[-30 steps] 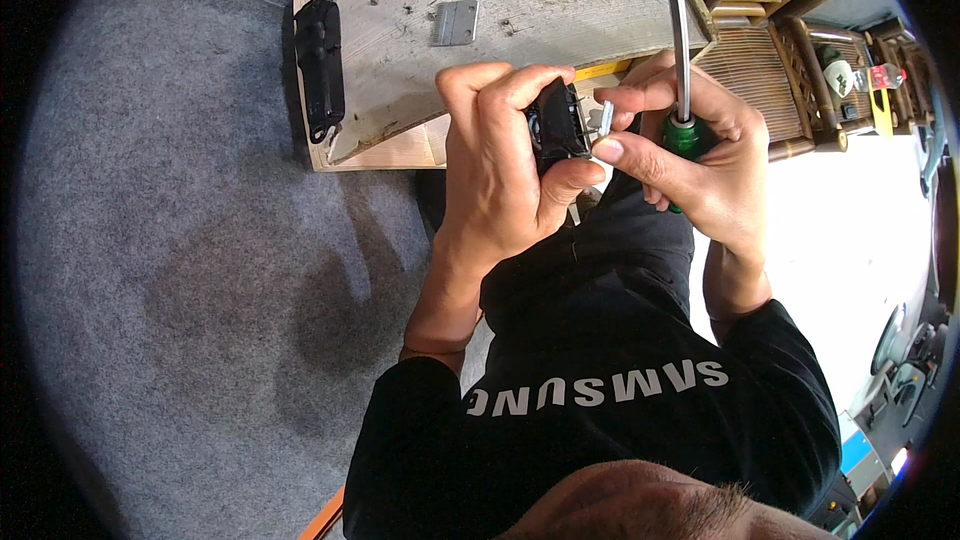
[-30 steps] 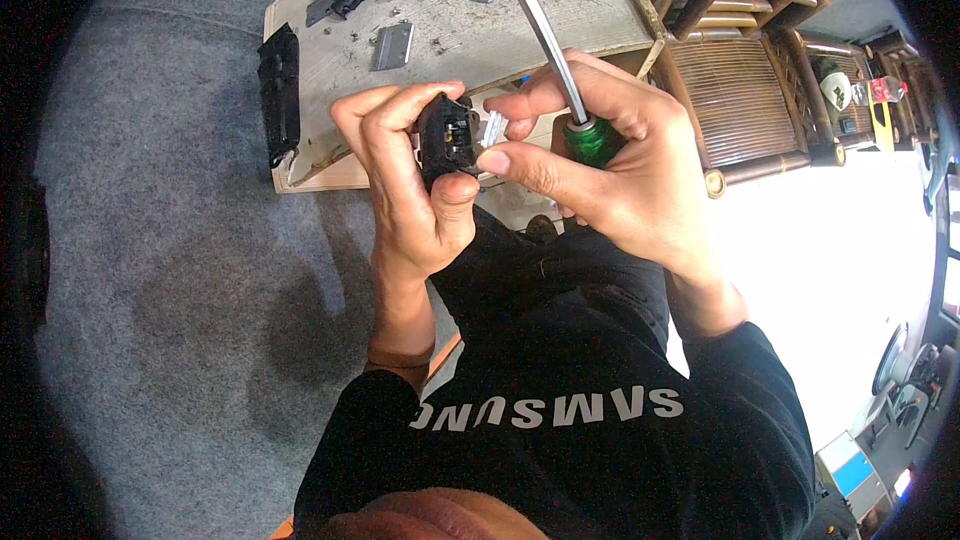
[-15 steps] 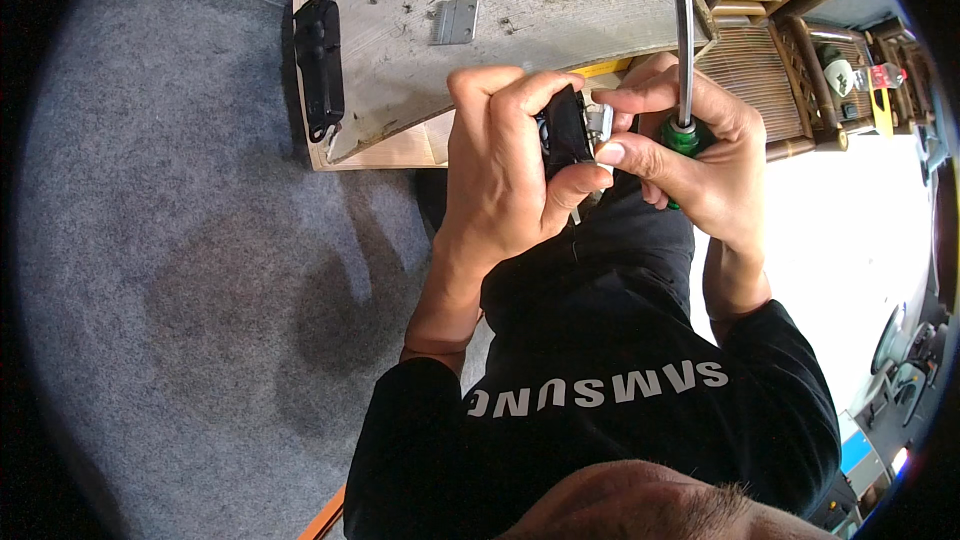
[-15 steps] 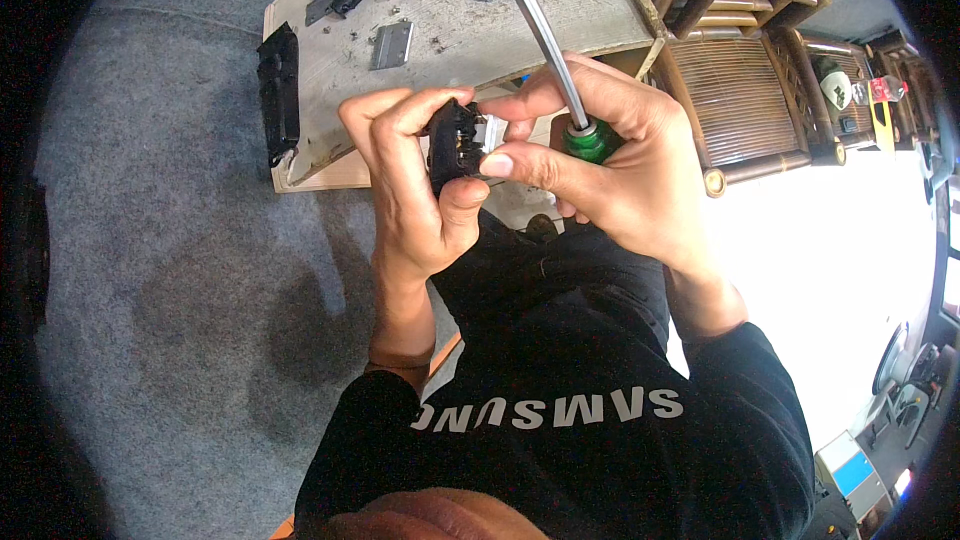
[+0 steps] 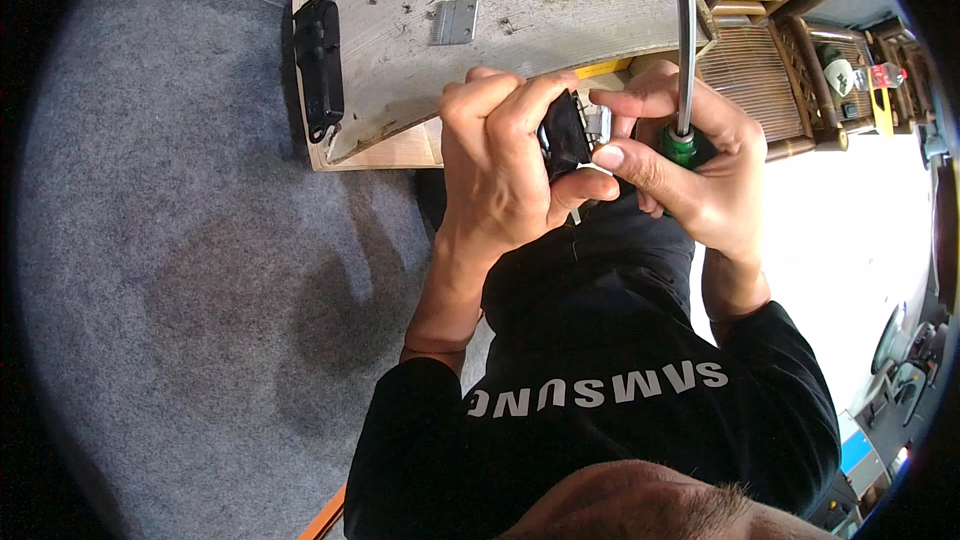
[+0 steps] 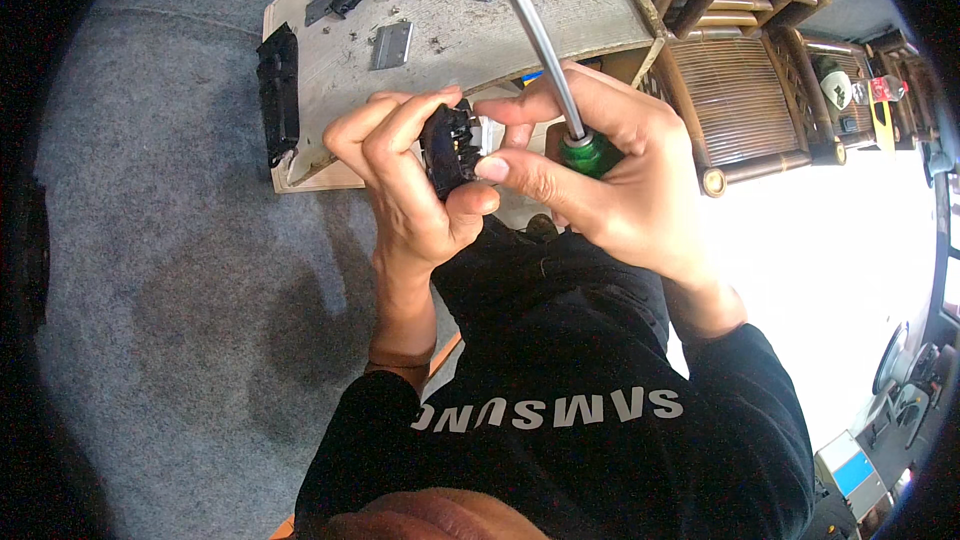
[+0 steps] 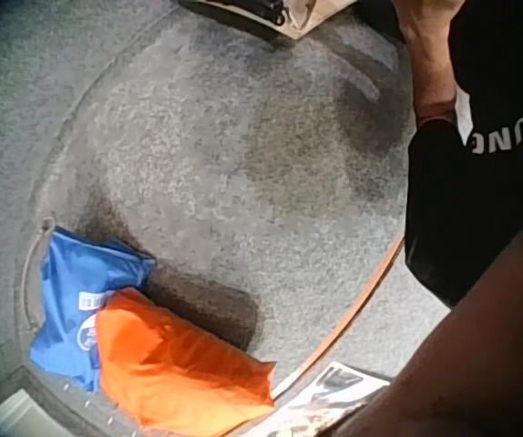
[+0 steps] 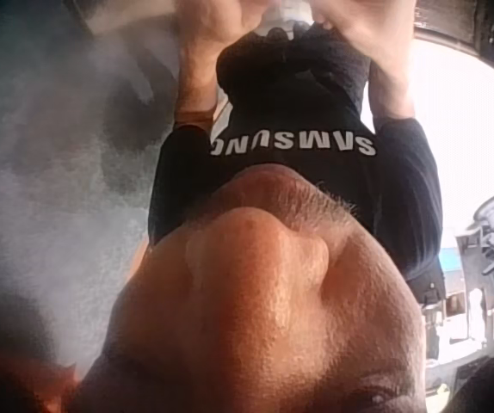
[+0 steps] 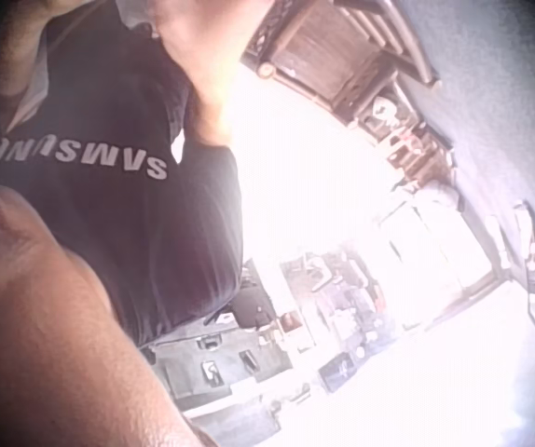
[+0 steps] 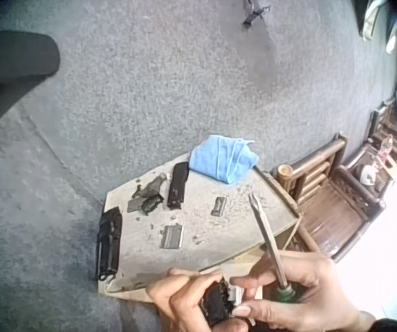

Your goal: The person uses a screwdriver to remove screws from a hair clipper, detaches the blade assembly and internal components by hand, and wipes the housing with a cloth.

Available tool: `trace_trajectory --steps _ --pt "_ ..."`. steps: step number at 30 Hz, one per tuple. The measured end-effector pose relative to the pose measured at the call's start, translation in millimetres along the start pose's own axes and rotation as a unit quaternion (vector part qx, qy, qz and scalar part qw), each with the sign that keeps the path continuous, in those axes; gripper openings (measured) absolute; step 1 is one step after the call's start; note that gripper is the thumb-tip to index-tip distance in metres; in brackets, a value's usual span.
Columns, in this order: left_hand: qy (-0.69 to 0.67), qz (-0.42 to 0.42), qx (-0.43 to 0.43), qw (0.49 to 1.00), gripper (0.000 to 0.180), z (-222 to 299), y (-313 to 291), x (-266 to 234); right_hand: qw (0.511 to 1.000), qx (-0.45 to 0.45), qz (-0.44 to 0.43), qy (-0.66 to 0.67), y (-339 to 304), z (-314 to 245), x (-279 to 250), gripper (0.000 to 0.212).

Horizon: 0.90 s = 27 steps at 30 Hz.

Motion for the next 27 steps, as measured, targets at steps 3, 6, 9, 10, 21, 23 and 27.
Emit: trace_trajectory --steps 3,6,9,10,21,23,27 --pt "-0.005 0.016 0.005 1.000 0.075 -0.5 0.1 2.1 0.984 -0.126 -0.013 -0.122 2.9 -9.6 -3.5 0.029" --pt "0.001 0.024 0.019 1.000 0.076 0.2 0.8 2.9 0.960 -0.174 -0.013 -0.218 0.4 -20.2 -3.9 0.032" --pt "0.020 0.020 0.031 0.999 0.074 2.7 1.3 3.3 0.962 -0.154 -0.019 -0.225 1.1 -21.2 -5.0 0.032" --pt "0.025 0.018 0.034 0.999 0.073 3.3 1.4 3.8 0.966 -0.149 -0.024 -0.211 1.4 -21.0 -5.1 0.032" --pt "0.022 0.032 0.048 0.998 0.073 1.3 -0.9 5.4 0.985 -0.102 -0.052 -0.131 2.5 -9.4 -7.3 0.028" --pt "0.014 0.032 0.045 0.998 0.073 1.2 -0.1 5.1 0.984 -0.109 -0.053 -0.133 2.4 -10.0 -7.0 0.028" --pt "0.008 0.028 0.036 0.999 0.073 1.5 0.7 4.0 0.989 -0.087 -0.058 -0.101 4.5 -9.5 -7.2 0.026"
Point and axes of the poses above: each hand's wrist, its own y-axis towards the middle knuckle, its own x-axis out of the palm, z = x × y, the point moved 5 cm from there along y, towards the middle knuckle
